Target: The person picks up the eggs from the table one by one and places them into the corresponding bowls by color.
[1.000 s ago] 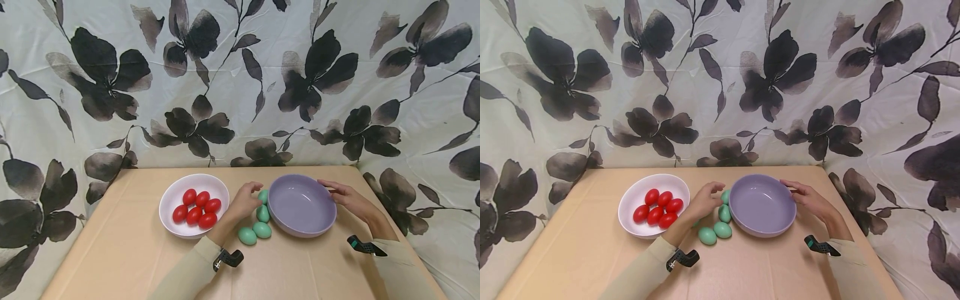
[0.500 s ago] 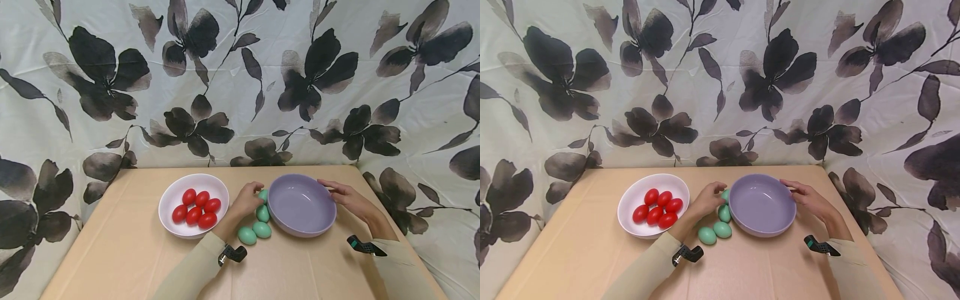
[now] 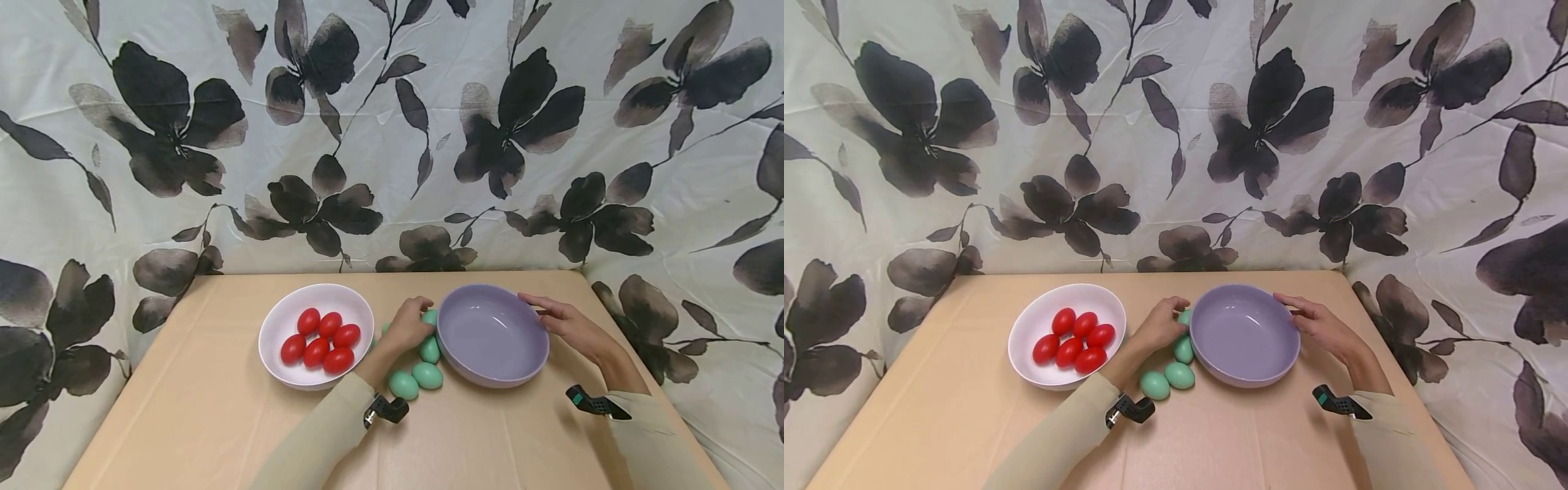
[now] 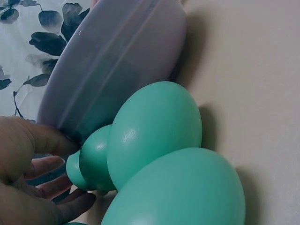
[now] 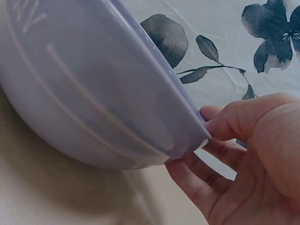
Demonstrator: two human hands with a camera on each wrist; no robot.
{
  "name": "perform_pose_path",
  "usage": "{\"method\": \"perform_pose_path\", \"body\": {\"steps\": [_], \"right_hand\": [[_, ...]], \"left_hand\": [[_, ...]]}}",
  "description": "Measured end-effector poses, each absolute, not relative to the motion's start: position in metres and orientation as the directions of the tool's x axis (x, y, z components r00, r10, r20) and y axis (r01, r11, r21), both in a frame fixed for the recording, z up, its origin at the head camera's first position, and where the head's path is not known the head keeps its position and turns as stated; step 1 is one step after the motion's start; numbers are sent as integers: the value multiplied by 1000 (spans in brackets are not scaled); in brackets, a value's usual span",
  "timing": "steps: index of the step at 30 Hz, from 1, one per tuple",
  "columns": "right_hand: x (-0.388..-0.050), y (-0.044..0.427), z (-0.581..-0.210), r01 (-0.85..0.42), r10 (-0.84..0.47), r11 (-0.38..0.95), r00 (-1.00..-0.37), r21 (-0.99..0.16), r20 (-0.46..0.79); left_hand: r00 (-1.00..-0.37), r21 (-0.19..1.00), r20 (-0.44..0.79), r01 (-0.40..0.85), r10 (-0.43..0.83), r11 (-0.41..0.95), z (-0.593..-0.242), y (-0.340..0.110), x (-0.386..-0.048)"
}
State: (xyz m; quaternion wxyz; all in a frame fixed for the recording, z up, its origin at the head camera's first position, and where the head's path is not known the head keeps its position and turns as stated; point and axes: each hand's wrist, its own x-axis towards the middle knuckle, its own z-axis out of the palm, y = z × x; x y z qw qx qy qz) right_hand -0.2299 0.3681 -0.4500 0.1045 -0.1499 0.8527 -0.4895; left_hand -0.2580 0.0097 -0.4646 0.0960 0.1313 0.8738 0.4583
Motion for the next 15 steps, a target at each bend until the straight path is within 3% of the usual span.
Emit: {"method": "perform_pose_path", "body": {"steps": [15], "right_hand": [[-229,370,-452,-163,-365,475,-931,-865,-25]], "left_hand": [[-940,753,-61,177,335,634,-464,18,-262]]}}
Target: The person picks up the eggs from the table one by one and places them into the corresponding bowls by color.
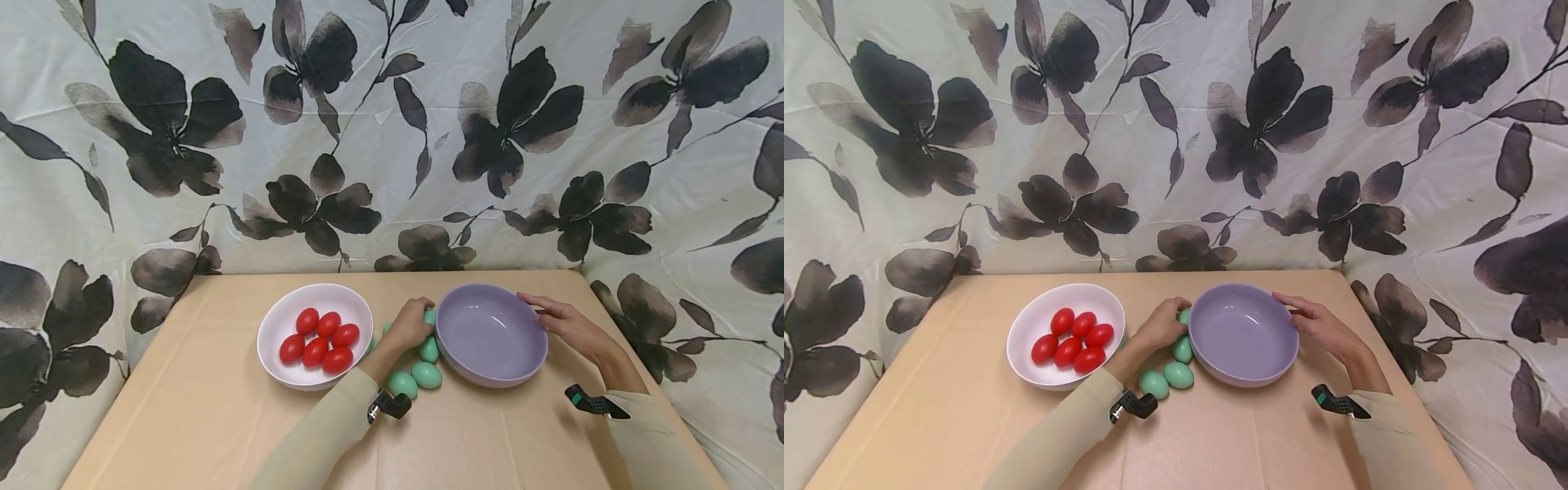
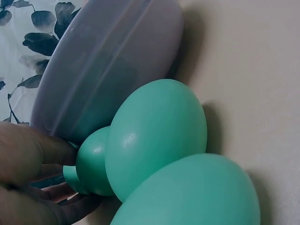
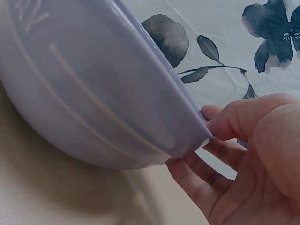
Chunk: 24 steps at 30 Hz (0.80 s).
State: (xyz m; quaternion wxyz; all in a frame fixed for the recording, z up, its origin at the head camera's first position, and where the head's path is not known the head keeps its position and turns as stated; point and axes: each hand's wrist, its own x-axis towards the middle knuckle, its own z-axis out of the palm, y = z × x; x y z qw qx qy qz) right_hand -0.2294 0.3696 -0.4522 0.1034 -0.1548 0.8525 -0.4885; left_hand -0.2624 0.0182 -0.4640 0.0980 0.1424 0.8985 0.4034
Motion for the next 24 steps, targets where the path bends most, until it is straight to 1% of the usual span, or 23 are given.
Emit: {"method": "perform_pose_path", "body": {"steps": [5,11,18,24], "right_hand": [[-229,369,-452,-156,-364,469,-931,-869,-30],[-228,367,-450,-152,-363,471,-931,-869,-34],[-228,366,-449,-143,-358,462,-933,-875,-37],[-228,367,-450,-138,-344,486,-938,-863,-43]], "left_hand": [[-938,721,-60,197,342,664,-464,20,-263],[-943,711,-64,187,328,678,-464,19,-263],[-949,733,-48,178,311,657,-463,17,-262],[-954,756,-32,171,297,632,-460,14,-259]]}}
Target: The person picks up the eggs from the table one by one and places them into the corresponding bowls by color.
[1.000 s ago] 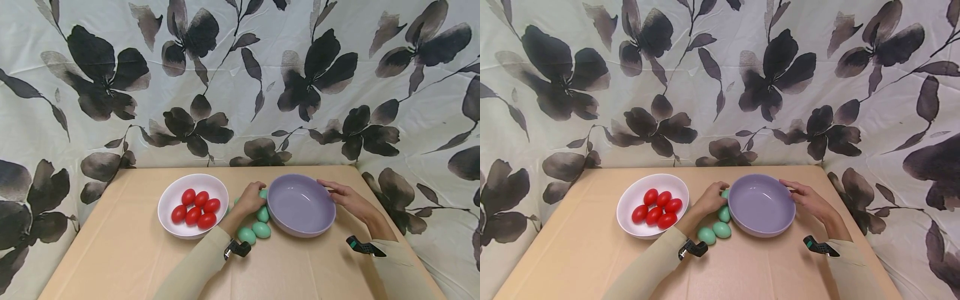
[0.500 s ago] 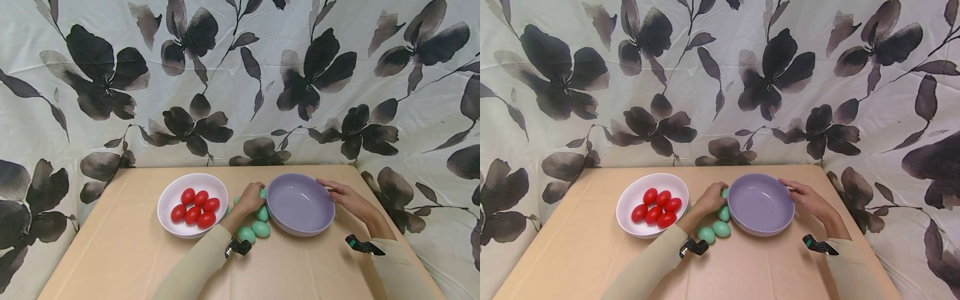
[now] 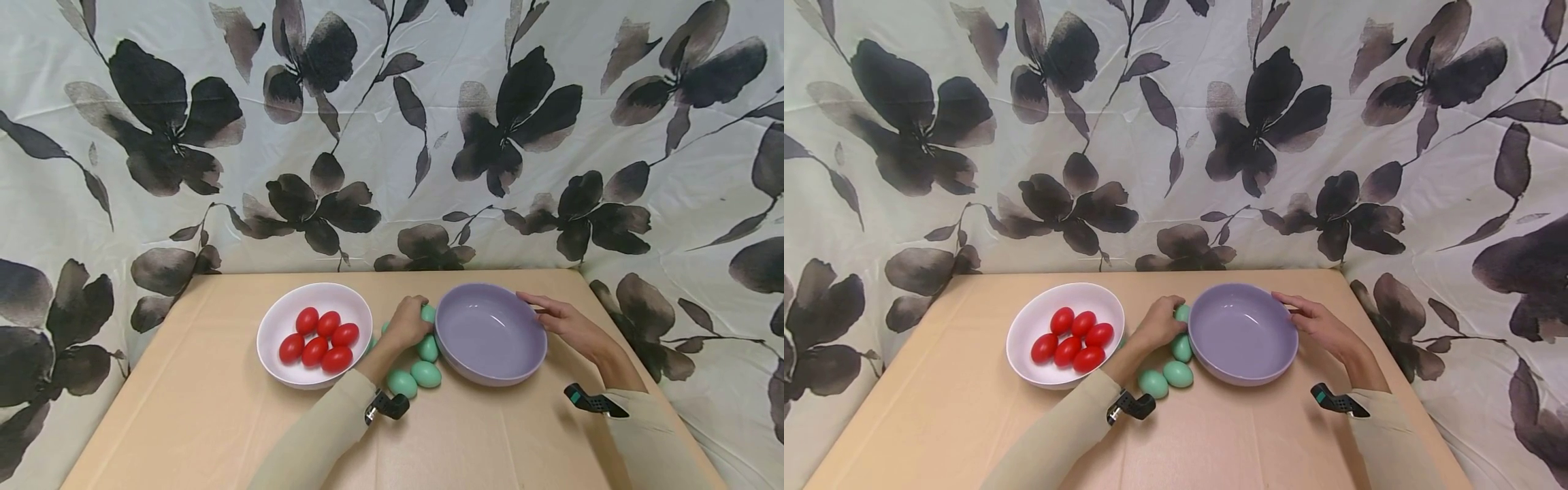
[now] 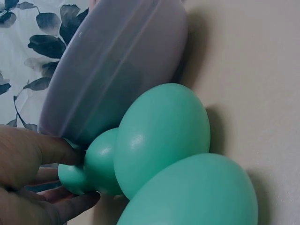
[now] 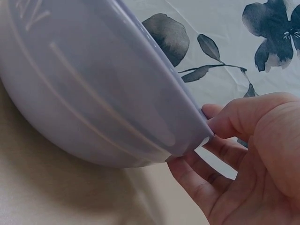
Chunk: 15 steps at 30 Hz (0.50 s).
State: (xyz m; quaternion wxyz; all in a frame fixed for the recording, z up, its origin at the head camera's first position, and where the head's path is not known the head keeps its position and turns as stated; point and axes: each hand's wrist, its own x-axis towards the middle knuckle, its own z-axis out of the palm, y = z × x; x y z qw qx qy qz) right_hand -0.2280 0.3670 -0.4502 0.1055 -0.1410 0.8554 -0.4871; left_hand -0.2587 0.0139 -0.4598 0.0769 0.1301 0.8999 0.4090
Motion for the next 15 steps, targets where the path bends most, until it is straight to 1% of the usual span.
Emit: {"method": "perform_pose_path", "body": {"steps": [7,11,15], "right_hand": [[-229,368,-453,-127,-338,499,-940,-857,-58],[-230,369,-454,-137,-339,505,-940,-852,-49],[-230,370,-454,-146,-345,491,-938,-859,-38]], "left_hand": [[-964,757,19,186,264,626,-453,7,-255],[-963,750,48,209,264,627,-446,3,-251],[-960,771,57,215,273,599,-435,-1,-248]]}}
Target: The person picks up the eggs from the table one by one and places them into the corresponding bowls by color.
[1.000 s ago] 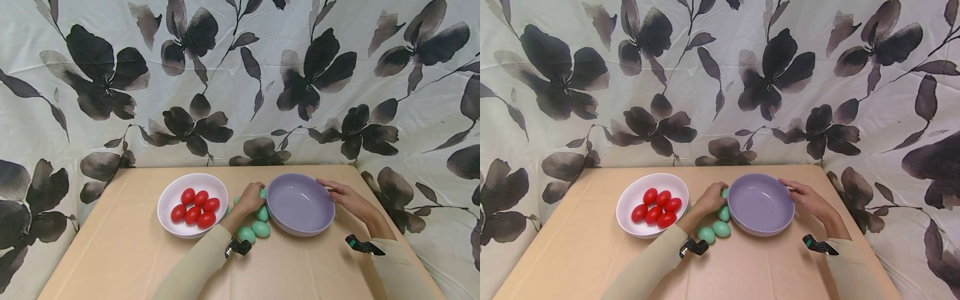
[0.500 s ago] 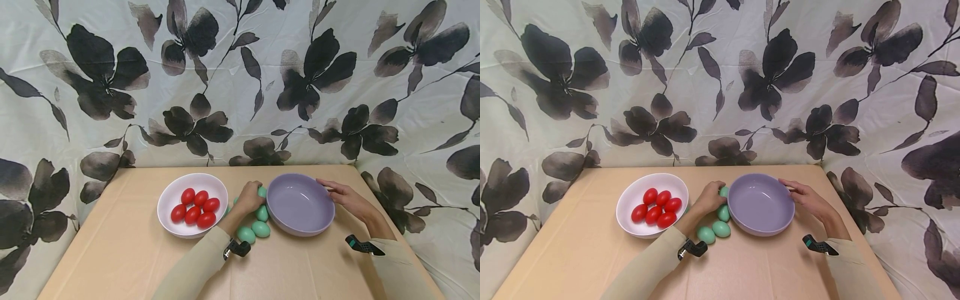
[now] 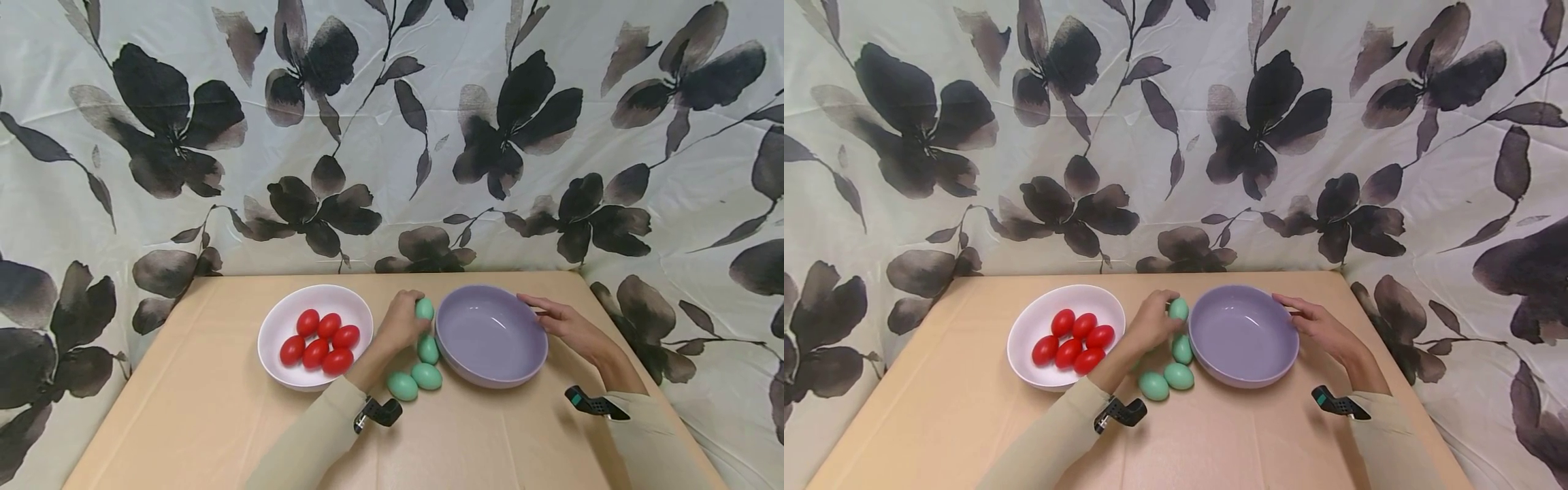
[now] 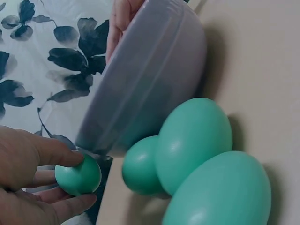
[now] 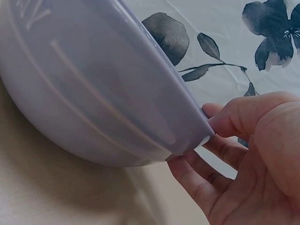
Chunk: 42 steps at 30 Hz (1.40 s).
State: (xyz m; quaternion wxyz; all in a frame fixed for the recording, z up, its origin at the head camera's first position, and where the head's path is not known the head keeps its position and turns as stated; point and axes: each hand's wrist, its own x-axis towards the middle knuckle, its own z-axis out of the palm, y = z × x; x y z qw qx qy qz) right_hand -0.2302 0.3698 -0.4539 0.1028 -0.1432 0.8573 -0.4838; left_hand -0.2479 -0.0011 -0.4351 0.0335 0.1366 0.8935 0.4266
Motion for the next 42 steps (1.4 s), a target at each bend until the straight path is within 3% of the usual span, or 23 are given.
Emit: {"method": "perform_pose_path", "body": {"steps": [18,42], "right_hand": [[-230,370,-452,-148,-352,484,-935,-862,-37],[-228,369,-450,-138,-360,464,-932,-875,-44]], "left_hand": [[-925,823,104,286,366,491,-410,-21,-246],[-847,822,166,402,505,403,-394,-12,-238]]}}
